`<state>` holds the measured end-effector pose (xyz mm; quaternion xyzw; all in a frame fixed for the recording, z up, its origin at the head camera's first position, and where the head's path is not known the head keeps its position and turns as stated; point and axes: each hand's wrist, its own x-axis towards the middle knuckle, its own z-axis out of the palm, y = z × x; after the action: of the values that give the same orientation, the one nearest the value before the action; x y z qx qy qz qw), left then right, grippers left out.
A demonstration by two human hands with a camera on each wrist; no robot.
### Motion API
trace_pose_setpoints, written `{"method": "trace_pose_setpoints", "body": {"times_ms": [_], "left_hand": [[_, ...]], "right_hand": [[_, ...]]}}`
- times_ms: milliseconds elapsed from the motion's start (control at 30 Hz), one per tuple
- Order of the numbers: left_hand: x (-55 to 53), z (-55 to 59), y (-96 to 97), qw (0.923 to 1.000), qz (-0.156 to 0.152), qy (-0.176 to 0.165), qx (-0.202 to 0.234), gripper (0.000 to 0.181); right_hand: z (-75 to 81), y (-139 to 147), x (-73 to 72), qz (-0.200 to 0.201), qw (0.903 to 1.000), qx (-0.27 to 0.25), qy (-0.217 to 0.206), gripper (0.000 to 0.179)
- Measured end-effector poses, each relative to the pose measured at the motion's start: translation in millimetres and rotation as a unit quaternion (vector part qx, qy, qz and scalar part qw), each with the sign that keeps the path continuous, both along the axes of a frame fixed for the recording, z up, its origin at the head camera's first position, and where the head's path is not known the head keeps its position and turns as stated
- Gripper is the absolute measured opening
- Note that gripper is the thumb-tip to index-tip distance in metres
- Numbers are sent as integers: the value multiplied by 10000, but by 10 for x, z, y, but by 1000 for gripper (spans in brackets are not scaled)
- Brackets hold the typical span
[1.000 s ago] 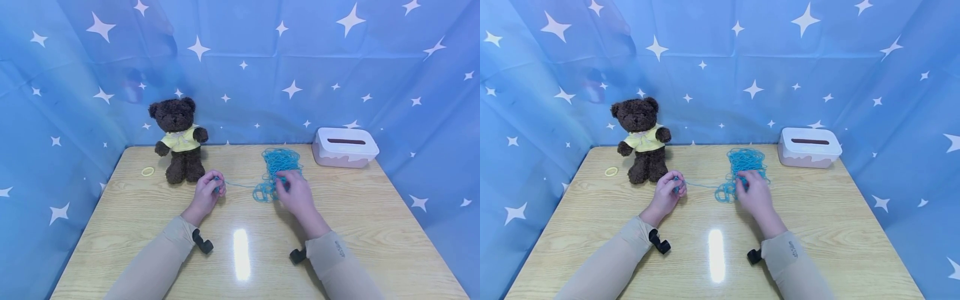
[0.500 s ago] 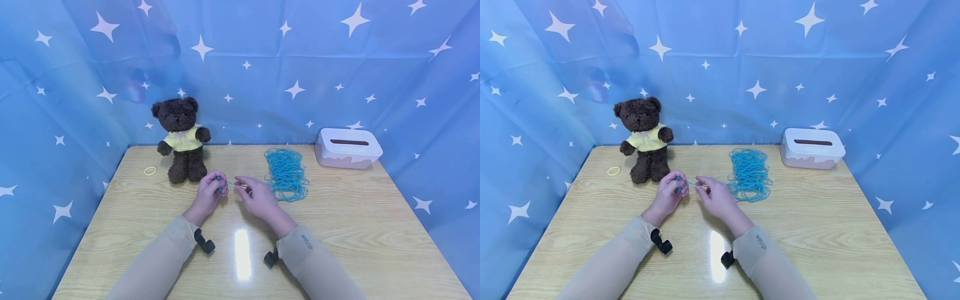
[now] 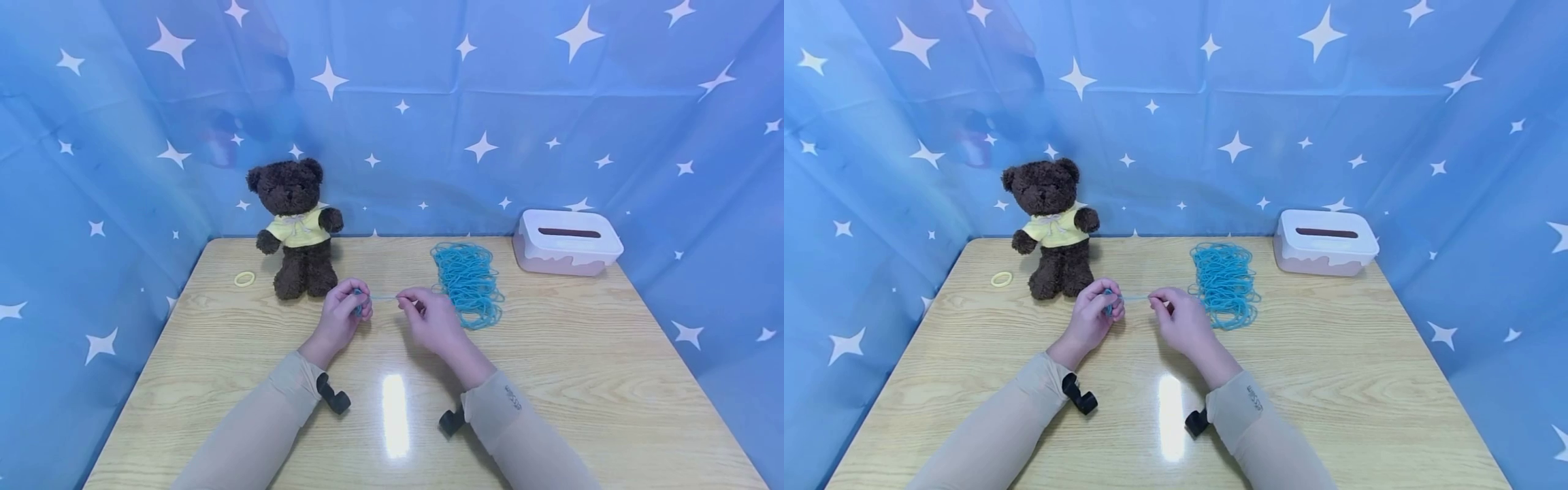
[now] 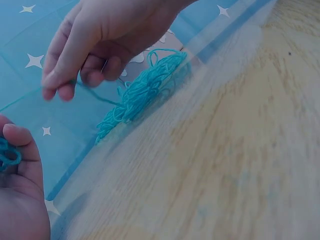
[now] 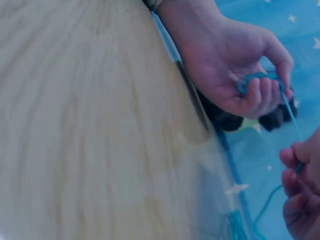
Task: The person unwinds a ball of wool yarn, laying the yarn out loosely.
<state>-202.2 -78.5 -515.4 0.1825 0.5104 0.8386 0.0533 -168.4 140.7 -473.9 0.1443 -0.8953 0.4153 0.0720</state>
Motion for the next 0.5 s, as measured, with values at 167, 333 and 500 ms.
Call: {"method": "trace_pose_setpoints", "body": {"times_ms": [167,333,500], "left_hand": [[-6,-3,2,10000,31,5,-10,19],[-8,5,4,9999,100,7,-57,19],[7,27,4,9999,117,-43,-83,20]], "right_hand": [[33,238,18,-182,9995,-39,259,21],[76,493,31,-518,9970,-24,575,20],[123,747,61,-888,9947,47,507,21]]}}
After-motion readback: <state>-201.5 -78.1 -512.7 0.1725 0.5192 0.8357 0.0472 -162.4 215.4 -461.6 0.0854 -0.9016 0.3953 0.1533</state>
